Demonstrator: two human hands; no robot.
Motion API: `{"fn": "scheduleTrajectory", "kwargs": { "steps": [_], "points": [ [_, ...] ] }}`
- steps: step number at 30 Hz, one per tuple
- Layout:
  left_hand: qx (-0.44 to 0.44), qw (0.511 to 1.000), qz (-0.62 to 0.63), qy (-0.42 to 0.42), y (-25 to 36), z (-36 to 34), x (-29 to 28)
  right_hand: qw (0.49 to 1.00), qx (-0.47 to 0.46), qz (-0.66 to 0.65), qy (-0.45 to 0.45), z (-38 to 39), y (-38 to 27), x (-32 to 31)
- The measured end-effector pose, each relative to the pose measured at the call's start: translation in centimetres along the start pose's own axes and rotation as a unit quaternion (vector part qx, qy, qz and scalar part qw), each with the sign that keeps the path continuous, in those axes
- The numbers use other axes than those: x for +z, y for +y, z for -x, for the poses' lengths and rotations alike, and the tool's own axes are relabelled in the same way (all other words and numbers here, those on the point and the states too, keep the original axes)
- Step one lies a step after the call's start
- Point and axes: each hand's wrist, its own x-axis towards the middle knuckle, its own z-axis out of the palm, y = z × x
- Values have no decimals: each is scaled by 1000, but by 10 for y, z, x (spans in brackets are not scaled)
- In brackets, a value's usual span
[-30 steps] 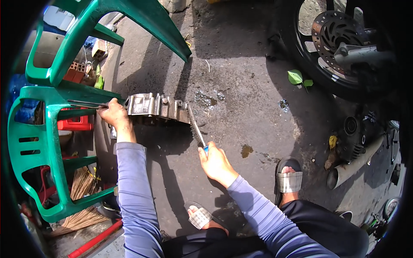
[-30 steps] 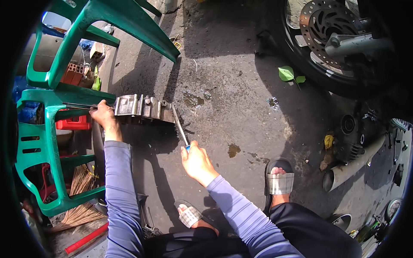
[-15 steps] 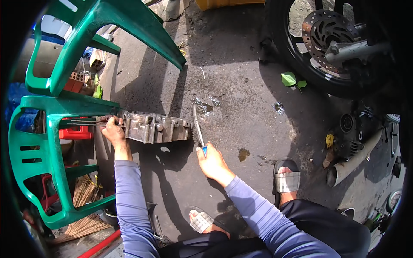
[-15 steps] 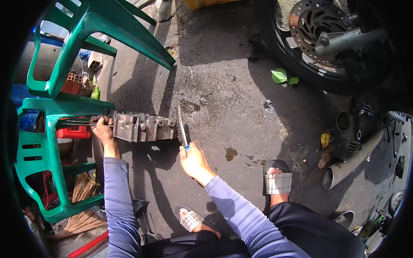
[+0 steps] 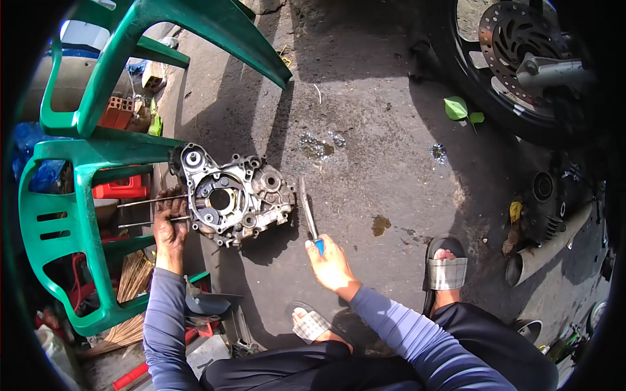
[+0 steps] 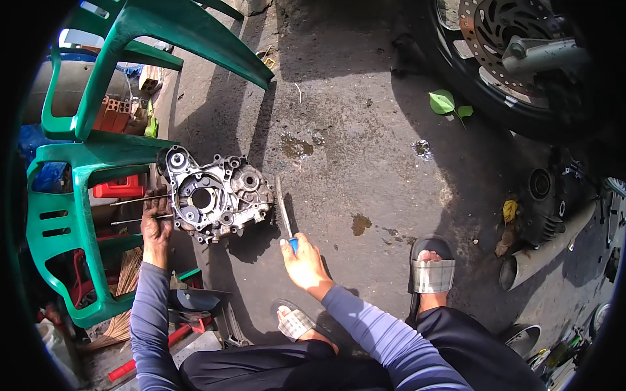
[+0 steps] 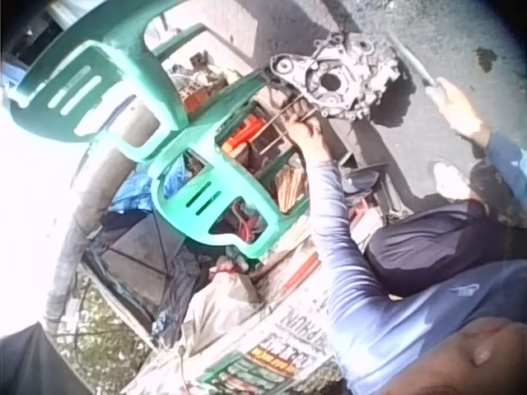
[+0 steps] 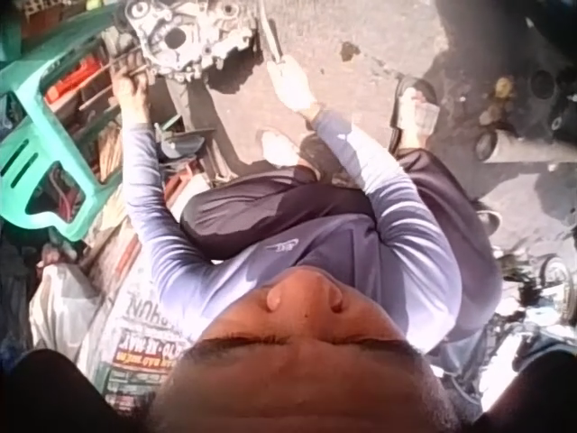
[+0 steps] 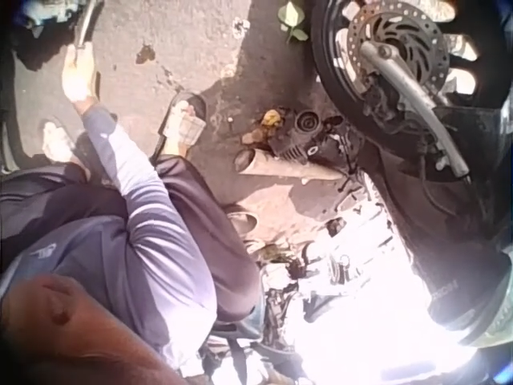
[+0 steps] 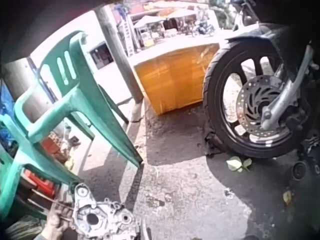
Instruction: Clean and inspect a motorcycle engine crankcase using a wire brush and a screwdriver.
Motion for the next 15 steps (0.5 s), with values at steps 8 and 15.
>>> {"fn": "scheduleTrajectory", "kwargs": {
  "steps": [8, 15],
  "points": [
    [37, 991, 93, 85, -3, -16, -15, 1000, 0, -3, 7, 1, -38, 22],
    [38, 989, 99, 105, -5, -3, 11, 997, -21, 17, 68, -32, -47, -23]
  ]
}}
